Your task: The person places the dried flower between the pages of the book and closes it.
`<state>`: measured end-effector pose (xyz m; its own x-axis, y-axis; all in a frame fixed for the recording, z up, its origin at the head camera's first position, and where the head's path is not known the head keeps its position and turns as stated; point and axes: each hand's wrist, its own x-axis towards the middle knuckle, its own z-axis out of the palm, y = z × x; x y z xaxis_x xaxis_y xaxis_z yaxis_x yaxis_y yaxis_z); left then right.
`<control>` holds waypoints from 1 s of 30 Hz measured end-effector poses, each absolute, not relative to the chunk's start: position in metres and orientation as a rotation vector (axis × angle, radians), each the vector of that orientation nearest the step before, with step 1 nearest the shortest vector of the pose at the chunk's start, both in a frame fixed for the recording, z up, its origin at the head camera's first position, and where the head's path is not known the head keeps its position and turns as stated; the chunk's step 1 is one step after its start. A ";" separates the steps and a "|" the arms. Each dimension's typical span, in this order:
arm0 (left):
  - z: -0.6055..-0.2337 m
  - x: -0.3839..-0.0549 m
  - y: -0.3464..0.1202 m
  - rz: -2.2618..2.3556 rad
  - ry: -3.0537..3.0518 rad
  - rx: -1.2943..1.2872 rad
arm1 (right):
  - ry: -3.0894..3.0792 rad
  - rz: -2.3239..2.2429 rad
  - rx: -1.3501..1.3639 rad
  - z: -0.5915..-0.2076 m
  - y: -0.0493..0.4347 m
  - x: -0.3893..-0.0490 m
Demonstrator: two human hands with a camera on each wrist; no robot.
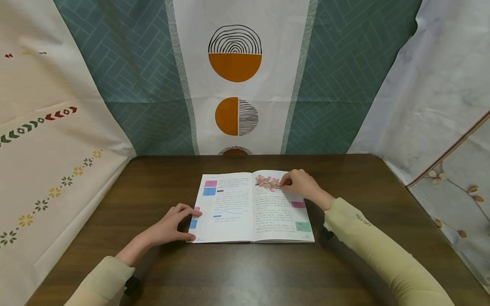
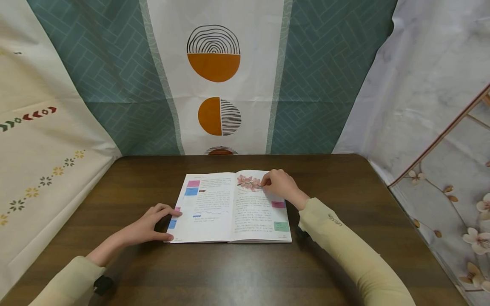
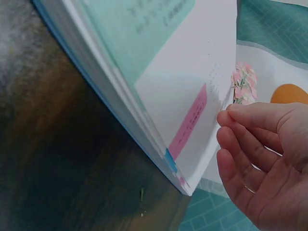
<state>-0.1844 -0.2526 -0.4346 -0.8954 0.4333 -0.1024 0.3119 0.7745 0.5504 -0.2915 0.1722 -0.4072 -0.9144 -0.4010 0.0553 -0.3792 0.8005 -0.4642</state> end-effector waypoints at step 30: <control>-0.434 -0.184 -0.253 0.806 2.739 0.597 | 2.896 -0.696 -0.629 -0.412 0.181 -0.290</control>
<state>-0.1836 -0.2528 -0.4344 -0.8920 0.4414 -0.0975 0.3182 0.7663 0.5581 -0.2896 0.1808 -0.4117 -0.9100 -0.4146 0.0014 -0.3700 0.8105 -0.4541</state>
